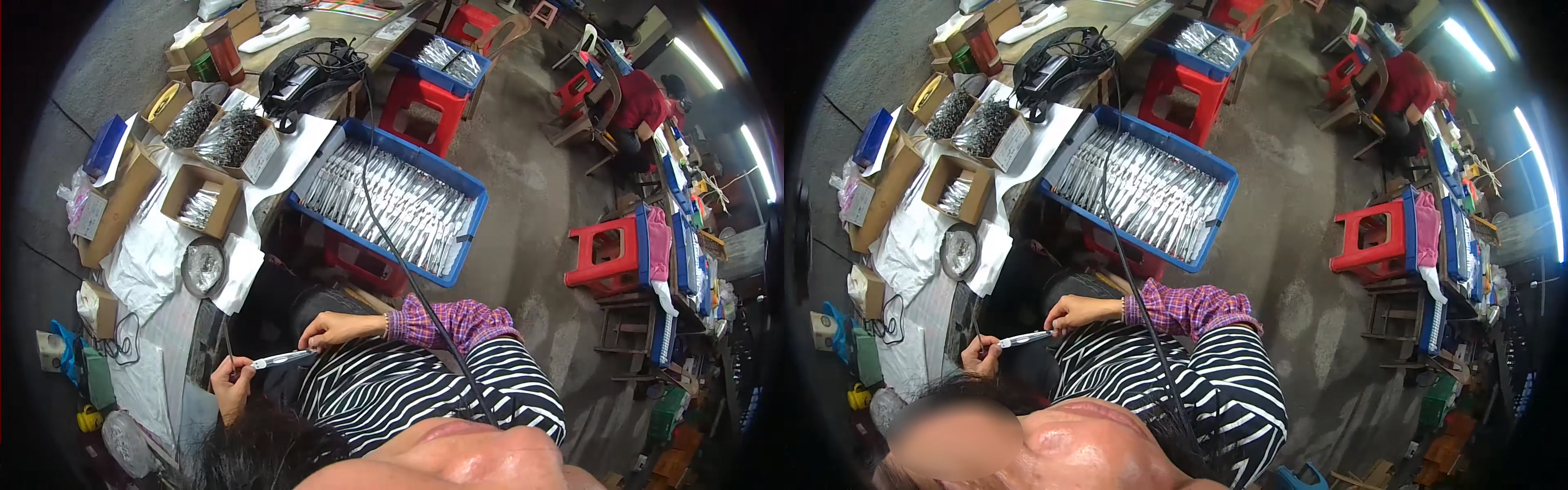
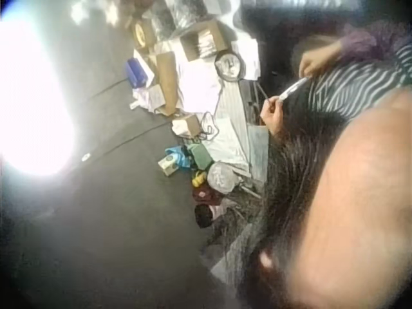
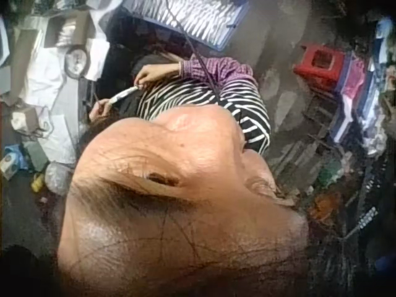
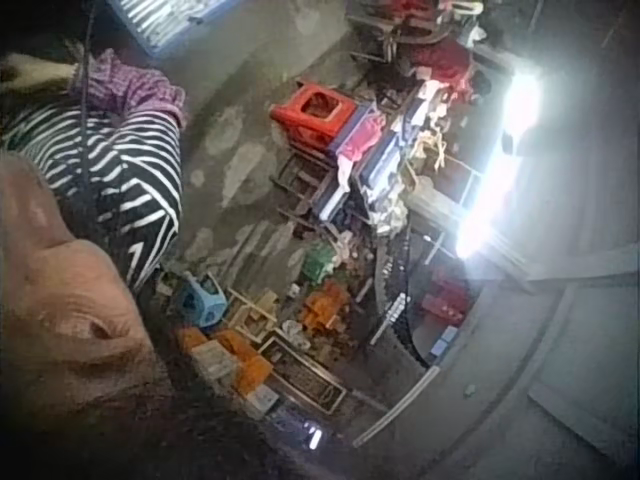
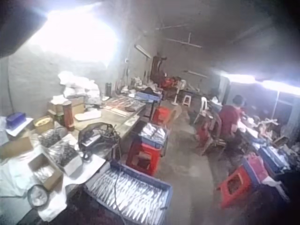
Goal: Trim and clean small plastic rod components using a scraping tool at a workbench.
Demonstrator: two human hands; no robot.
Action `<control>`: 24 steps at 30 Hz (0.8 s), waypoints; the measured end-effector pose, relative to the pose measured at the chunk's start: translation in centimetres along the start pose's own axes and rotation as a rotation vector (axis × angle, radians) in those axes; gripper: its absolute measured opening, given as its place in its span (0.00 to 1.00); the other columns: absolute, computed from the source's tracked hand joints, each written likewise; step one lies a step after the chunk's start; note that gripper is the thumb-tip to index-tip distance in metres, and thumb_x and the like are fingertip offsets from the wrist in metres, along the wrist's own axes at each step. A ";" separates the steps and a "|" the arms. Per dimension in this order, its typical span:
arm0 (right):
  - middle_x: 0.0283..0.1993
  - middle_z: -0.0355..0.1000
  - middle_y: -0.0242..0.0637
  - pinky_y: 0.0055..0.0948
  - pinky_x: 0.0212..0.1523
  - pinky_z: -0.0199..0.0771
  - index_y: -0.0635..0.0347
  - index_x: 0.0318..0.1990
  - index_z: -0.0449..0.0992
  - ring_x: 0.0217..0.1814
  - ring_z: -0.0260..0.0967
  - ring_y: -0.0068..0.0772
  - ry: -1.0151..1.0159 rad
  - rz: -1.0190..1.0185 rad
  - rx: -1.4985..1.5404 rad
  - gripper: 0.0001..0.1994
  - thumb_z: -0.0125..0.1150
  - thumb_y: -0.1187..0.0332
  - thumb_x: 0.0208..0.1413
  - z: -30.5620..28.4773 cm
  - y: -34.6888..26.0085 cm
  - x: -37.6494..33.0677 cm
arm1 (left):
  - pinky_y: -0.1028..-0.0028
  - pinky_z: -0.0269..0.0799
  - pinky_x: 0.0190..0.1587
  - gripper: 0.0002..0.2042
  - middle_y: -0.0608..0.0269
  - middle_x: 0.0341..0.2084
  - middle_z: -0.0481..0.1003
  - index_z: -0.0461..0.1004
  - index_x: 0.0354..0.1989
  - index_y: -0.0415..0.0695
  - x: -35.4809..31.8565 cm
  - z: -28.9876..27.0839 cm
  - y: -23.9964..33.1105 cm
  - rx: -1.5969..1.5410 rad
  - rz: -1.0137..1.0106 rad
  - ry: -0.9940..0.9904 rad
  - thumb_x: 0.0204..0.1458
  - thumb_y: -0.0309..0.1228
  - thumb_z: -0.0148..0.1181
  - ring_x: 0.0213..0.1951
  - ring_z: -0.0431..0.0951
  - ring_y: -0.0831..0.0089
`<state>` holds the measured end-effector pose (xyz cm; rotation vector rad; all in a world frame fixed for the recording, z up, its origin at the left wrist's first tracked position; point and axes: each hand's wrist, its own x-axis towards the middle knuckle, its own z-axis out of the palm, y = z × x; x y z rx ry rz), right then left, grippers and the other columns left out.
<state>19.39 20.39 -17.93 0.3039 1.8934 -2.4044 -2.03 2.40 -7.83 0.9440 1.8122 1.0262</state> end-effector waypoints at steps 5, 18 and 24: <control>0.34 0.74 0.30 0.16 0.37 0.69 0.66 0.45 0.76 0.35 0.68 0.16 -0.062 0.101 0.200 0.14 0.49 0.65 0.62 -0.1 -1.1 -0.1 | 0.85 0.51 0.17 0.02 0.75 0.16 0.65 0.73 0.28 0.37 0.2 1.3 -0.2 -0.044 -0.037 0.003 0.47 0.20 0.60 0.15 0.59 0.90; 0.35 0.76 0.29 0.16 0.38 0.70 0.64 0.45 0.77 0.36 0.70 0.15 -0.159 0.059 0.200 0.16 0.51 0.60 0.62 0.2 -1.9 0.0 | 0.81 0.52 0.22 0.03 0.71 0.16 0.64 0.74 0.26 0.34 1.1 3.9 -0.4 0.054 0.041 -0.002 0.42 0.21 0.61 0.19 0.59 0.85; 0.33 0.77 0.33 0.18 0.35 0.73 0.63 0.41 0.79 0.33 0.73 0.18 -0.127 0.041 0.254 0.15 0.51 0.61 0.61 0.5 -2.2 -0.3 | 0.80 0.52 0.22 0.04 0.70 0.16 0.63 0.74 0.26 0.35 1.2 4.6 -0.1 0.086 0.086 -0.006 0.41 0.21 0.62 0.20 0.59 0.84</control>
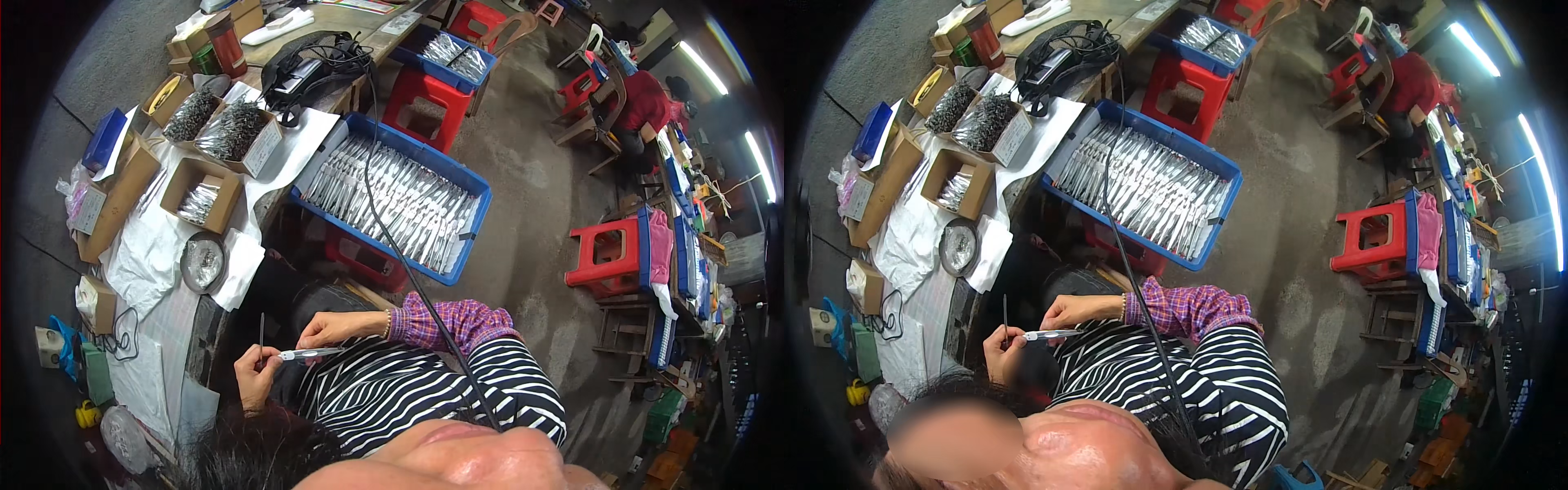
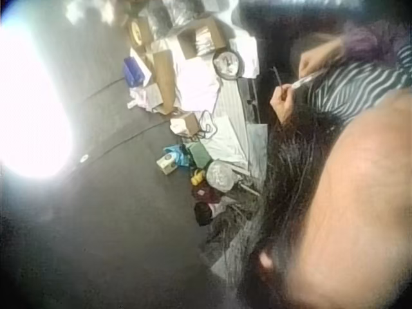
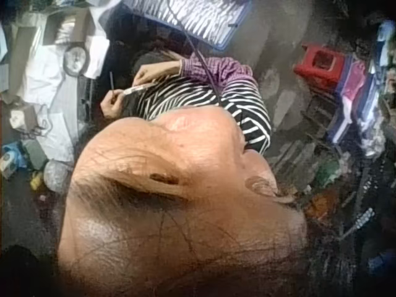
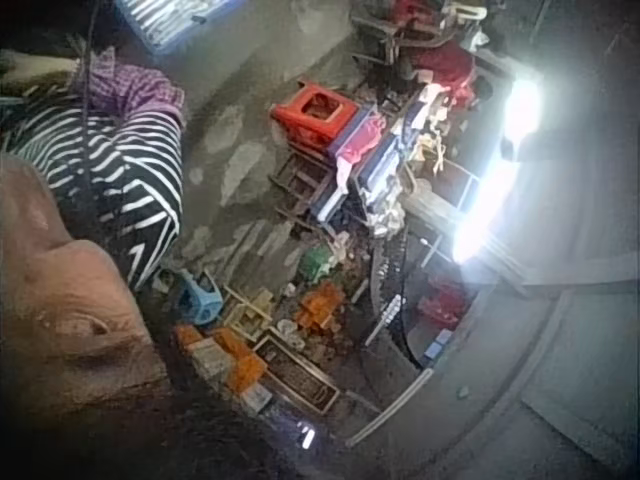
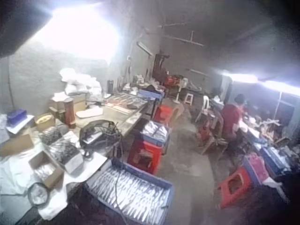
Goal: Trim and clean small plastic rod components using a scraping tool at a workbench.
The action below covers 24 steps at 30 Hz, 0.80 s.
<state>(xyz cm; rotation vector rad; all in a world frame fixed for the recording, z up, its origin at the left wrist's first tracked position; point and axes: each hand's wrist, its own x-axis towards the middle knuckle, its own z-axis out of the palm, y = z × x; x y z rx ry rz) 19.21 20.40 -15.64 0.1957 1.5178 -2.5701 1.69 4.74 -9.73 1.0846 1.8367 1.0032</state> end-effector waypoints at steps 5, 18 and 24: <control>0.33 0.77 0.34 0.18 0.34 0.73 0.64 0.42 0.78 0.32 0.73 0.19 -0.007 -0.011 -0.024 0.15 0.51 0.61 0.61 0.1 0.0 0.2 | 0.80 0.52 0.22 0.04 0.69 0.16 0.63 0.74 0.26 0.35 0.1 0.4 -0.2 0.033 0.056 -0.002 0.42 0.21 0.62 0.19 0.59 0.84; 0.28 0.74 0.33 0.17 0.32 0.72 0.69 0.44 0.75 0.29 0.71 0.18 0.001 0.109 -0.105 0.15 0.51 0.64 0.61 0.5 -0.7 -0.2 | 0.80 0.56 0.21 0.04 0.66 0.16 0.66 0.75 0.26 0.35 0.2 2.1 -0.1 0.061 0.106 0.027 0.41 0.21 0.62 0.19 0.62 0.82; 0.27 0.73 0.32 0.17 0.30 0.72 0.70 0.43 0.75 0.27 0.70 0.18 0.039 0.121 -0.110 0.14 0.52 0.65 0.60 0.6 -0.7 -0.3 | 0.80 0.56 0.22 0.04 0.67 0.16 0.67 0.75 0.27 0.35 0.5 2.5 -0.2 0.053 0.116 0.025 0.41 0.21 0.62 0.19 0.63 0.82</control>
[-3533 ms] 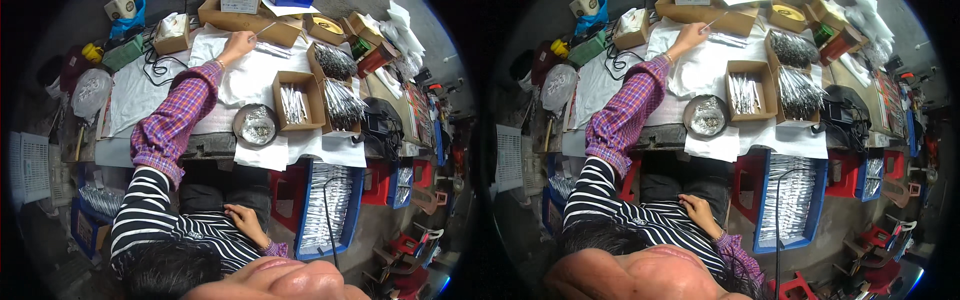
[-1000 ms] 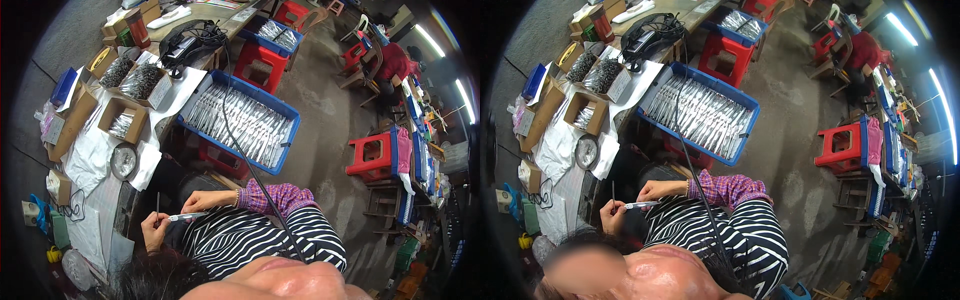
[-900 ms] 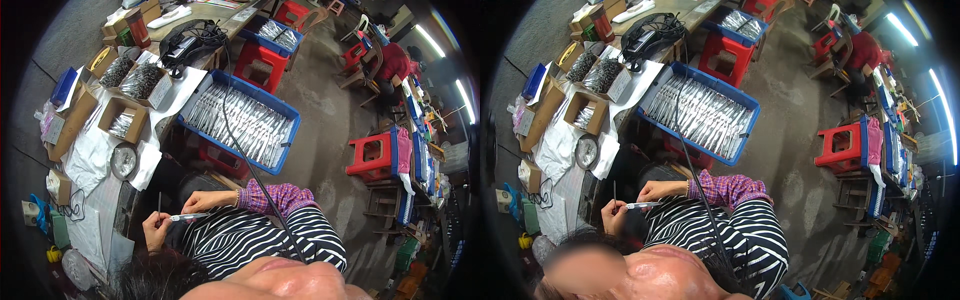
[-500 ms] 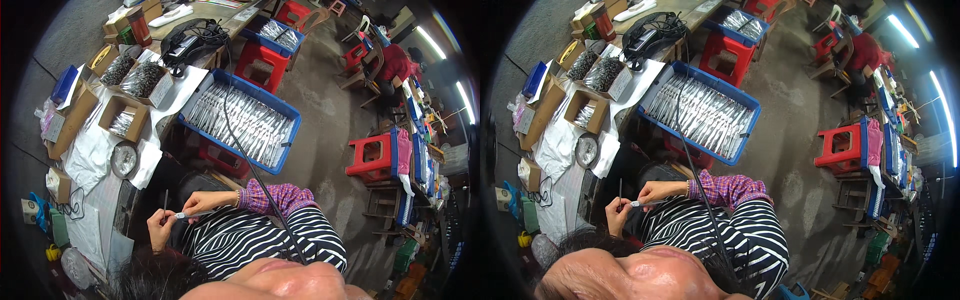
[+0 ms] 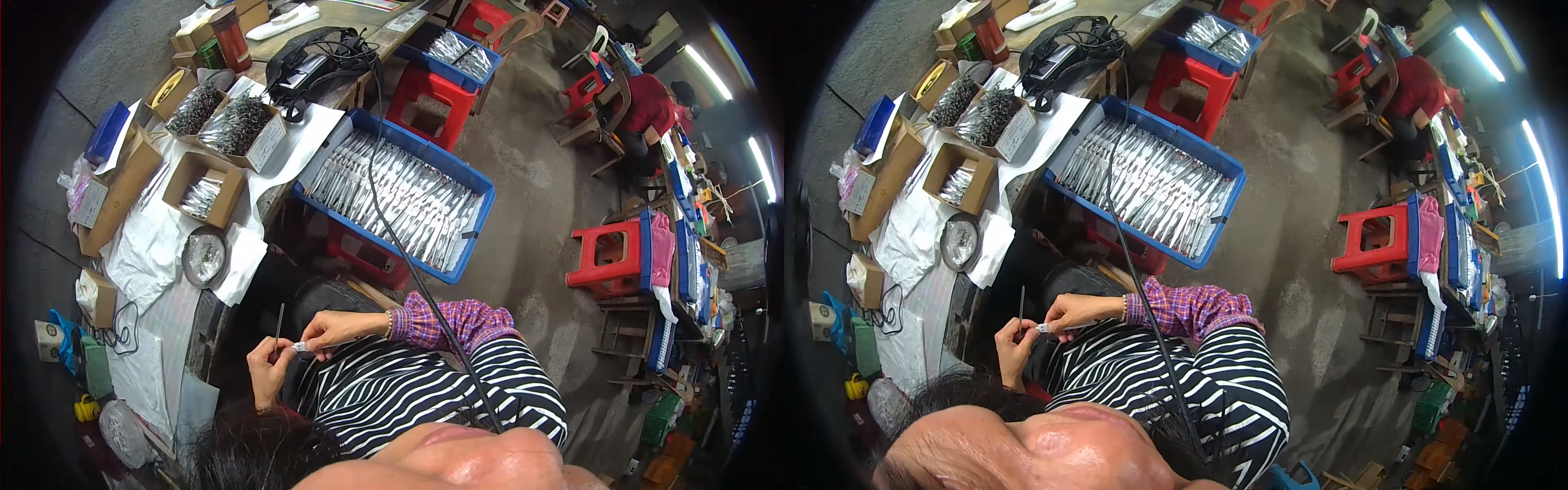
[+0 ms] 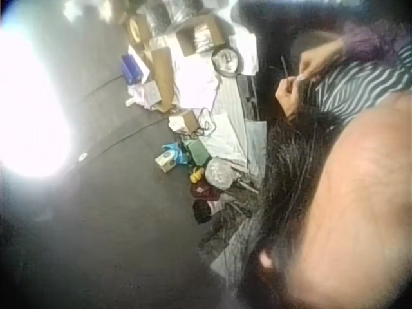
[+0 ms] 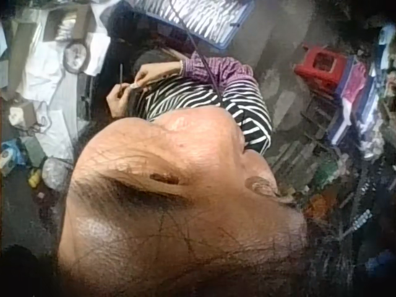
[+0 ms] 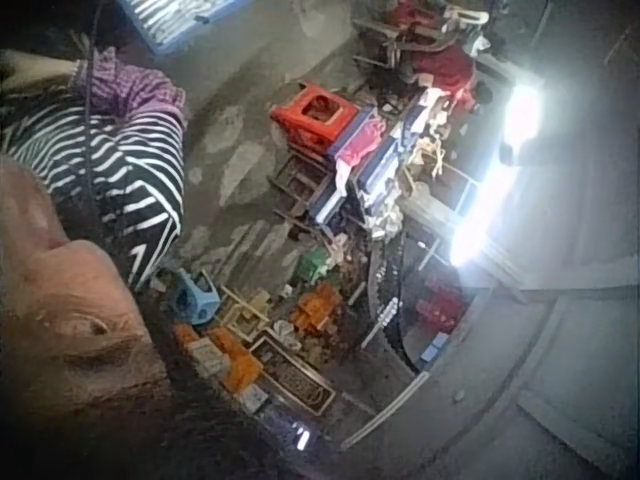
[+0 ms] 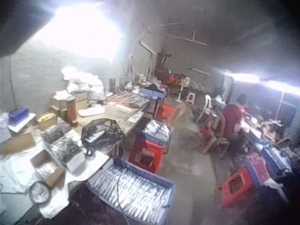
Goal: Trim and clean small plastic rod components using a scraping tool at a workbench.
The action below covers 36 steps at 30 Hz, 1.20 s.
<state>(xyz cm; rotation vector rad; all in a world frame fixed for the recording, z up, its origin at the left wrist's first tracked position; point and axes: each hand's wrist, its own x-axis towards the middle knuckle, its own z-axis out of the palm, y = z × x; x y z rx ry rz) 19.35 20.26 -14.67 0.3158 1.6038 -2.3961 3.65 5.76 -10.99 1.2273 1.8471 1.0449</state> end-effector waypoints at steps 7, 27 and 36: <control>0.26 0.73 0.32 0.17 0.28 0.71 0.69 0.42 0.75 0.26 0.69 0.17 0.021 -0.005 -0.051 0.15 0.52 0.64 0.60 0.2 -0.4 -0.1 | 0.81 0.55 0.22 0.04 0.68 0.16 0.67 0.75 0.27 0.35 -0.2 0.0 0.4 0.004 -0.028 0.018 0.42 0.21 0.62 0.19 0.62 0.83; 0.23 0.73 0.33 0.17 0.26 0.70 0.70 0.38 0.77 0.23 0.69 0.18 0.071 -0.041 -0.069 0.15 0.52 0.63 0.59 0.1 0.6 0.2 | 0.82 0.54 0.21 0.03 0.69 0.16 0.68 0.76 0.27 0.36 -0.3 0.7 -0.6 -0.026 -0.094 0.039 0.42 0.21 0.62 0.19 0.62 0.85; 0.23 0.73 0.33 0.17 0.26 0.71 0.69 0.36 0.76 0.23 0.69 0.18 0.076 -0.001 -0.090 0.15 0.52 0.62 0.59 0.2 0.9 0.4 | 0.82 0.55 0.22 0.03 0.70 0.16 0.68 0.76 0.27 0.36 -0.5 0.7 -0.8 -0.049 -0.122 0.042 0.43 0.22 0.62 0.19 0.62 0.85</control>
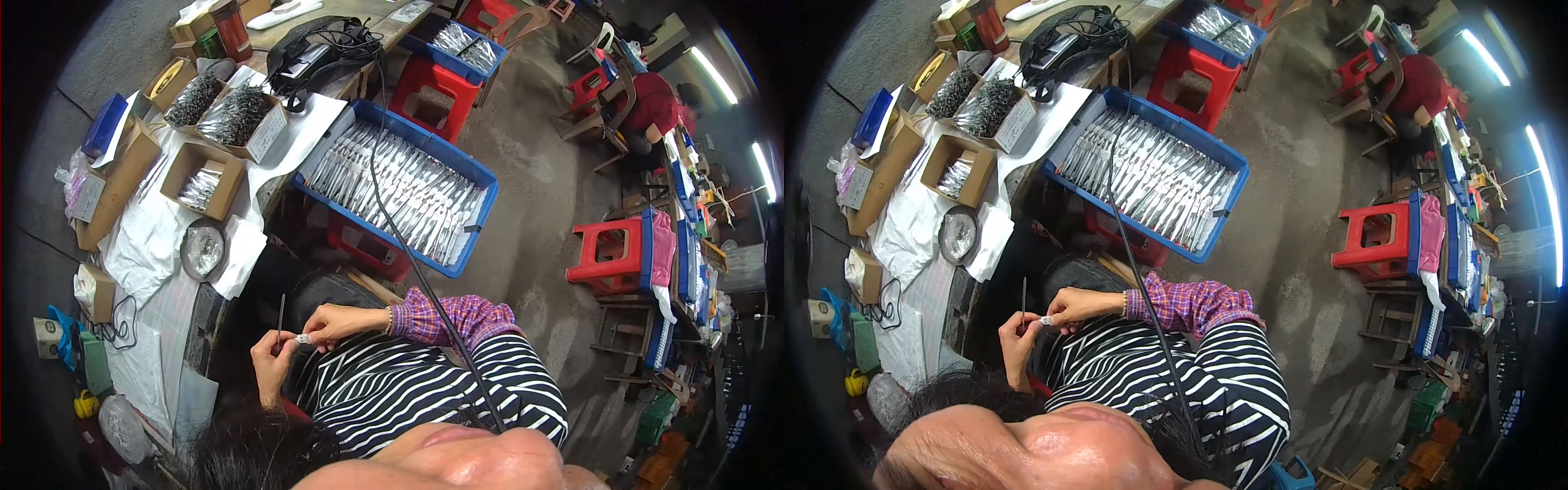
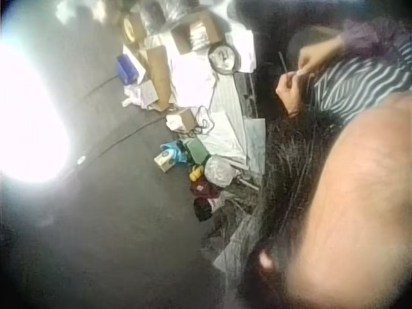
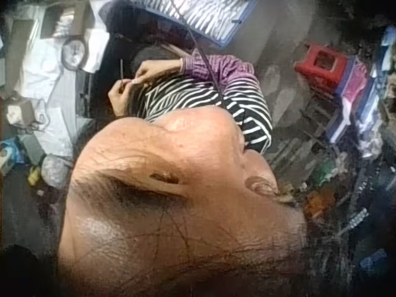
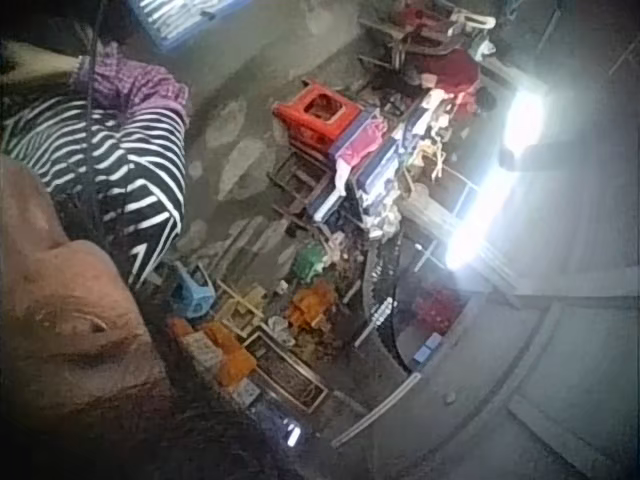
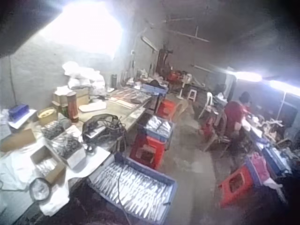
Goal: Trim and clean small plastic rod components using a scraping tool at a workbench.
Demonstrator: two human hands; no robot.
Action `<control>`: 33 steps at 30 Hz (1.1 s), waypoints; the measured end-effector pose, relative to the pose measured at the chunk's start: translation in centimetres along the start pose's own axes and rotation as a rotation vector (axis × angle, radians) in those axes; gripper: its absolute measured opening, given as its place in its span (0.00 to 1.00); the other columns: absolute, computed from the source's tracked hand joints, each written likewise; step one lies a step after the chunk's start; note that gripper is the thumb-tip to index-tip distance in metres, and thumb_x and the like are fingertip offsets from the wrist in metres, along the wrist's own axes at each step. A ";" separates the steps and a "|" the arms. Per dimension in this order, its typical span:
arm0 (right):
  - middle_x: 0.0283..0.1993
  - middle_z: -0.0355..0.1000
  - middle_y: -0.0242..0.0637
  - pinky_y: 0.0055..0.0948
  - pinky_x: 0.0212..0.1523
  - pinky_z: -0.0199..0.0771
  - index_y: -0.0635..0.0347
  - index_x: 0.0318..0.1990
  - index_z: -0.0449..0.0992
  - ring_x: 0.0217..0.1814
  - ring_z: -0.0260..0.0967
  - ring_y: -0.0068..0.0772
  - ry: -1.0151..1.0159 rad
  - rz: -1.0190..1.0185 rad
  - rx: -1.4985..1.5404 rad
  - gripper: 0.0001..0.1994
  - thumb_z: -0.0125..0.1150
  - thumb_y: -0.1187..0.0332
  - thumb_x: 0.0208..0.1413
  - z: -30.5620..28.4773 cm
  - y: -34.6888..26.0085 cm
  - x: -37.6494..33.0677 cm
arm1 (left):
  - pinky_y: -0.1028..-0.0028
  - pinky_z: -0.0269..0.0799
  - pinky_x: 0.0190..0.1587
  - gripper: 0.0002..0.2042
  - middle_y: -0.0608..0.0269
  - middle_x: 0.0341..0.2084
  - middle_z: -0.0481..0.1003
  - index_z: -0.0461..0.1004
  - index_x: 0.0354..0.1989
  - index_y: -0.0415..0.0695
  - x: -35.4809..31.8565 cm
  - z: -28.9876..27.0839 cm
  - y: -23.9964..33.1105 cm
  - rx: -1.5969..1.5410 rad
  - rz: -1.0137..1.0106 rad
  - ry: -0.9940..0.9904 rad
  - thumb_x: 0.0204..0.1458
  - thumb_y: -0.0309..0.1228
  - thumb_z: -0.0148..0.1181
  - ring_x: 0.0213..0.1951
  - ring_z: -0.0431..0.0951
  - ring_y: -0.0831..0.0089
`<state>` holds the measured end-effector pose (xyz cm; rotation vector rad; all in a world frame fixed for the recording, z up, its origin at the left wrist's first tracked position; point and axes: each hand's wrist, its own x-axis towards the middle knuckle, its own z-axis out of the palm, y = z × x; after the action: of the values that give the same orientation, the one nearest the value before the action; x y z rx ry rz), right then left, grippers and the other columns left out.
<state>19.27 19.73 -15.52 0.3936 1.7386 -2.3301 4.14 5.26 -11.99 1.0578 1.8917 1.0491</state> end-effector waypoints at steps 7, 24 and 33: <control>0.24 0.73 0.33 0.17 0.25 0.71 0.69 0.39 0.76 0.23 0.70 0.18 -0.001 -0.011 0.038 0.15 0.53 0.62 0.59 -0.1 0.2 -0.2 | 0.83 0.55 0.22 0.03 0.70 0.16 0.69 0.76 0.27 0.36 0.0 0.2 -0.1 0.007 -0.009 -0.004 0.43 0.22 0.61 0.19 0.62 0.86; 0.24 0.73 0.30 0.16 0.25 0.69 0.66 0.39 0.76 0.22 0.67 0.15 0.028 -0.014 0.110 0.13 0.53 0.63 0.59 0.4 0.5 0.3 | 0.85 0.52 0.17 0.03 0.74 0.15 0.69 0.76 0.30 0.38 -0.6 0.2 -0.2 -0.257 -0.120 0.027 0.47 0.23 0.60 0.15 0.62 0.90; 0.27 0.71 0.28 0.12 0.26 0.67 0.62 0.47 0.74 0.25 0.66 0.12 0.271 0.036 0.066 0.12 0.52 0.67 0.61 -0.8 -0.8 -0.1 | 0.82 0.60 0.21 0.07 0.73 0.19 0.70 0.73 0.39 0.40 -1.6 0.7 -2.5 -0.482 -0.156 0.161 0.53 0.28 0.56 0.19 0.65 0.87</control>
<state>19.12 20.73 -14.95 0.7780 1.7515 -2.4052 4.62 3.24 -14.22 0.5549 1.6839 1.4362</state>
